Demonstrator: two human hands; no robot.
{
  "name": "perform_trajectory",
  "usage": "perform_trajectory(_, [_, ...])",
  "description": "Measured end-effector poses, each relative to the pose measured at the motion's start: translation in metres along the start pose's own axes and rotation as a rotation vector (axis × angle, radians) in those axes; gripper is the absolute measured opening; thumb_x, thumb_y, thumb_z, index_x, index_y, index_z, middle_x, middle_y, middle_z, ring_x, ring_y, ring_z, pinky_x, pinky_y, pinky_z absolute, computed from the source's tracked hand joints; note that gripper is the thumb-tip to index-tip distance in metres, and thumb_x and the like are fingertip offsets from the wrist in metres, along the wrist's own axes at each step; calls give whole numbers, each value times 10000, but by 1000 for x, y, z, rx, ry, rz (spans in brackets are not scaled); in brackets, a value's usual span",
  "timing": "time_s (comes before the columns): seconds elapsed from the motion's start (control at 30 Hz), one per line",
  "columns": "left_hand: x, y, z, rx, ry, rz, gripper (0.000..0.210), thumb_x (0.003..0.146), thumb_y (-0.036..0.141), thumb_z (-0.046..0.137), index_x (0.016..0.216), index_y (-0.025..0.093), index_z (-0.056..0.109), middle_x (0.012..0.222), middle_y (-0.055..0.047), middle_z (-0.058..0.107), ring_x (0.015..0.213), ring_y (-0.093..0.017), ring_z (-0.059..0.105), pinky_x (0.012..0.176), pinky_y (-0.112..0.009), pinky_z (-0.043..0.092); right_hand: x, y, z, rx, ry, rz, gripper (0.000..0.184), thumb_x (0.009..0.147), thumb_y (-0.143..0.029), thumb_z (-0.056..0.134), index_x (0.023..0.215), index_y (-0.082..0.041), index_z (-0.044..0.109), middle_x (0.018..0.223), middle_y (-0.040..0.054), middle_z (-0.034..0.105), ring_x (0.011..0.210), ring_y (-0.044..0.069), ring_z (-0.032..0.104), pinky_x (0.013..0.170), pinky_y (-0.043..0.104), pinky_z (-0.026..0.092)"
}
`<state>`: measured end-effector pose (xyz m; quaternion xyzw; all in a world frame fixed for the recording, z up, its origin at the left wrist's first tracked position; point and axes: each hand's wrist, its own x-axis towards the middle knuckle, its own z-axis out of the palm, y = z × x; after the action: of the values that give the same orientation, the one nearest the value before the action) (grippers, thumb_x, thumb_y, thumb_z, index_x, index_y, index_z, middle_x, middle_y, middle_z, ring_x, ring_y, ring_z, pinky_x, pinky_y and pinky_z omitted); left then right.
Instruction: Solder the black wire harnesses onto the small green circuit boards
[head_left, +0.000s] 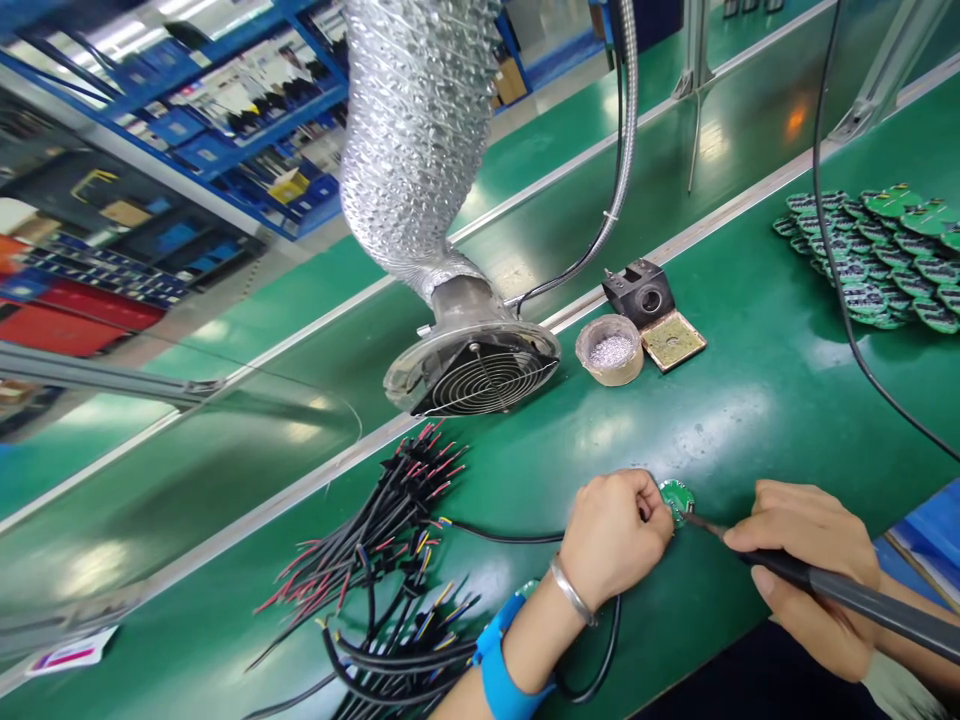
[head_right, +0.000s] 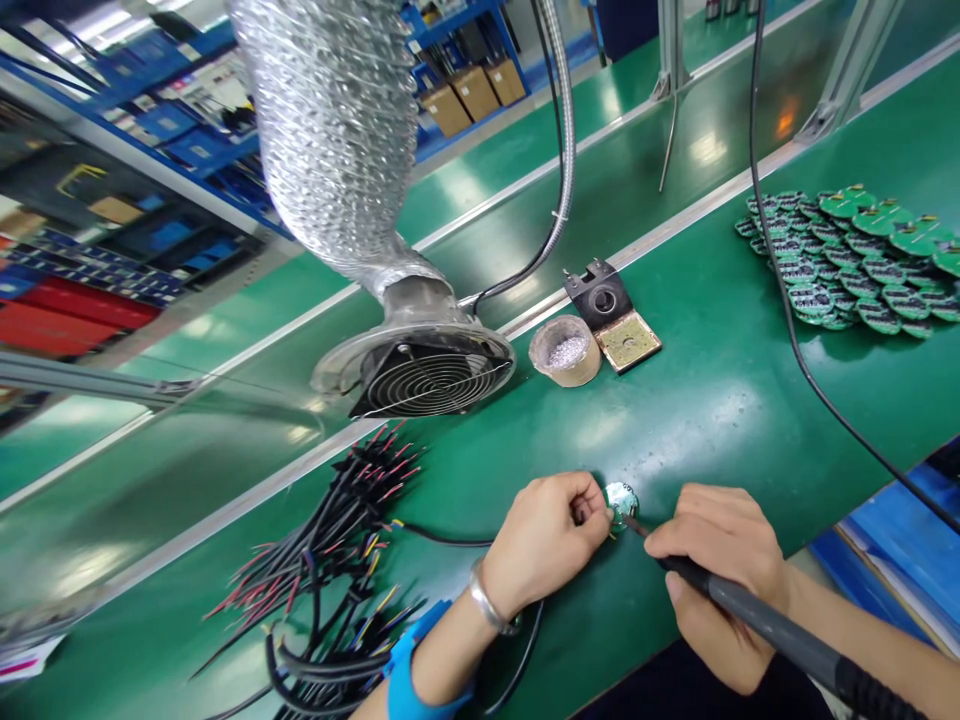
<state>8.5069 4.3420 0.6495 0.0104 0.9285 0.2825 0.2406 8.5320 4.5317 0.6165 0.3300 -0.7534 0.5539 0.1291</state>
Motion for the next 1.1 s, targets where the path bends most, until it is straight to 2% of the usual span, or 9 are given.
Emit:
perform_trajectory(0.1, [-4, -3, -2, 1, -1, 94, 25, 726, 206, 568, 715, 215, 589, 669, 40, 611, 635, -125, 537, 603, -242, 347, 1, -1, 1, -22, -6, -6, 193, 763, -133, 437, 904, -187, 557, 608, -5, 464, 519, 129, 404, 514, 289, 305])
perform_trajectory(0.2, [-8, -6, 0, 61, 8, 174, 56, 753, 204, 577, 741, 229, 626, 732, 27, 612, 707, -135, 545, 670, -254, 374, 0, -1, 1, -23, -6, 3, 195, 763, -134, 438, 909, -197, 552, 616, -7, 469, 520, 130, 418, 515, 295, 319])
perform_trajectory(0.43, [-14, -8, 17, 314, 98, 245, 122, 848, 193, 461, 815, 198, 579, 857, -32, 596, 814, -191, 528, 681, -307, 390, -1, 2, 1, -15, 5, -15, 222, 748, -118, 453, 927, -205, 552, 619, -6, 480, 520, 133, 426, 509, 299, 323])
perform_trajectory(0.63, [-12, -11, 22, 297, 141, 272, 86, 833, 177, 463, 801, 192, 541, 846, -38, 586, 811, -195, 529, 685, -314, 401, 0, 4, -1, -26, -42, -31, 225, 751, -128, 452, 941, -196, 551, 614, -10, 488, 514, 128, 437, 501, 281, 339])
perform_trajectory(0.87, [-12, -8, 22, 262, 141, 237, 69, 816, 166, 464, 786, 189, 521, 828, -35, 575, 807, -197, 521, 685, -322, 398, -2, 3, 1, -56, -25, -40, 235, 736, -129, 457, 943, -193, 549, 614, -4, 495, 508, 134, 439, 505, 292, 346])
perform_trajectory(1.1, [-11, -10, 20, 218, 134, 271, 71, 806, 161, 473, 765, 186, 525, 799, -30, 566, 780, -181, 507, 685, -301, 393, -11, -1, 4, -173, -34, -156, 237, 689, -87, 446, 888, -162, 551, 610, 31, 502, 532, 147, 427, 503, 311, 337])
